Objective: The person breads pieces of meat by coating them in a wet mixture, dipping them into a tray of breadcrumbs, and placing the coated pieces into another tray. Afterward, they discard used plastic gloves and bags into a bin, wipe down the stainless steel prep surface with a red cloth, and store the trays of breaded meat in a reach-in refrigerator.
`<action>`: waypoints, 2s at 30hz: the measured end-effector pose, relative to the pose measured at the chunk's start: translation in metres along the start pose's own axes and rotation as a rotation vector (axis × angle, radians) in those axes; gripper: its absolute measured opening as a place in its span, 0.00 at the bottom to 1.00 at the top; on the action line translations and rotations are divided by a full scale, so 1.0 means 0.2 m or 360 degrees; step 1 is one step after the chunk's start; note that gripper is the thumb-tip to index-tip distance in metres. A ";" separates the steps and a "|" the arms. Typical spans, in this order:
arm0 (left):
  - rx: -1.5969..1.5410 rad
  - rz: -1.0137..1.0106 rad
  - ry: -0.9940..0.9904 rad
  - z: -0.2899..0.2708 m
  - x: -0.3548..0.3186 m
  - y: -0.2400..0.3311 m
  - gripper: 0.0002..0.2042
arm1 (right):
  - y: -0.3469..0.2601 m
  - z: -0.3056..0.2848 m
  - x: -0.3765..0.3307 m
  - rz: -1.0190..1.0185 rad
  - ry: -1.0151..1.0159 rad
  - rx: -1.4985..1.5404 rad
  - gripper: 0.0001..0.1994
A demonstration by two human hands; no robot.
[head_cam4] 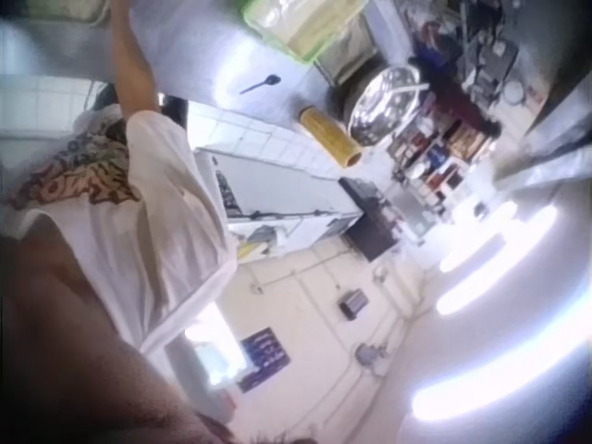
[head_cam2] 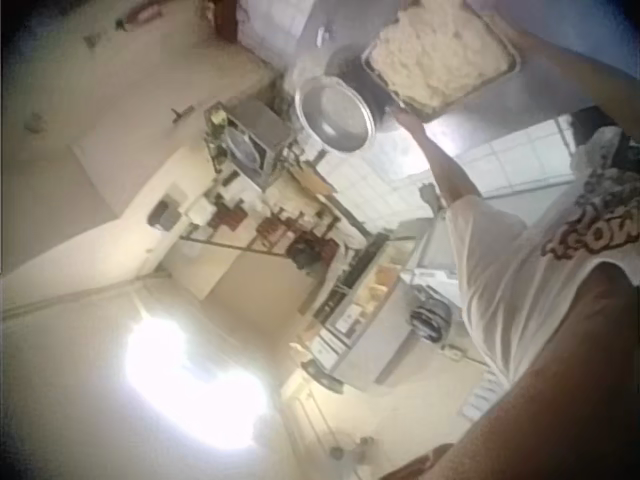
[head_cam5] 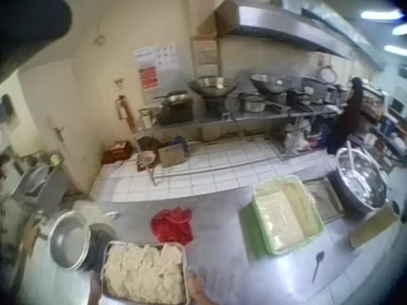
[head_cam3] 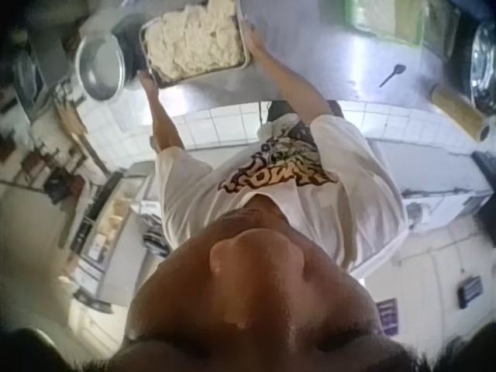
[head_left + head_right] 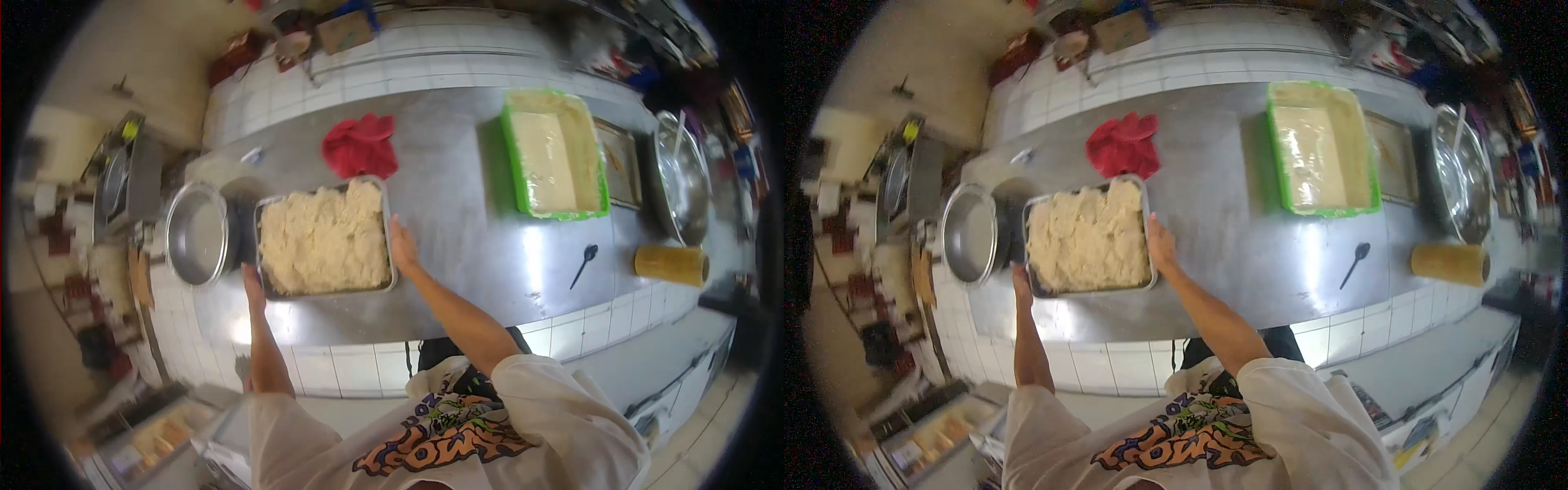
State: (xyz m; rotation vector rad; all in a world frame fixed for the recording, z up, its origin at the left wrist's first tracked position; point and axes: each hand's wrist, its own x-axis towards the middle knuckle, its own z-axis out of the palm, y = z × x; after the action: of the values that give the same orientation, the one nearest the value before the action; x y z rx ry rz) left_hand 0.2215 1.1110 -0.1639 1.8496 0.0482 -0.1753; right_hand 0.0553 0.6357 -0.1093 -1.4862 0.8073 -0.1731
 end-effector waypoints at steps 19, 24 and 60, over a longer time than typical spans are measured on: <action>-0.0719 -0.0751 -0.0471 1.02 -0.85 1.23 0.29 | -0.32 -1.13 -0.78 0.0163 0.0791 0.0253 0.36; -0.0332 -0.0437 -0.0670 0.89 -0.75 1.49 0.25 | -0.19 -1.18 -1.02 0.0356 0.0793 0.0265 0.36; 0.0661 0.0361 -0.3787 2.55 -0.96 2.51 0.14 | -0.97 0.77 -1.48 -0.0339 0.4159 0.2133 0.33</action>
State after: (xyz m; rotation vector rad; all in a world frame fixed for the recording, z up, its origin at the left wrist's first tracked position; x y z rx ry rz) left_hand 0.0455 0.4922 0.2030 0.9054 -1.8382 -2.0893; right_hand -0.0018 0.9049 0.1614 0.8453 1.6407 -2.4382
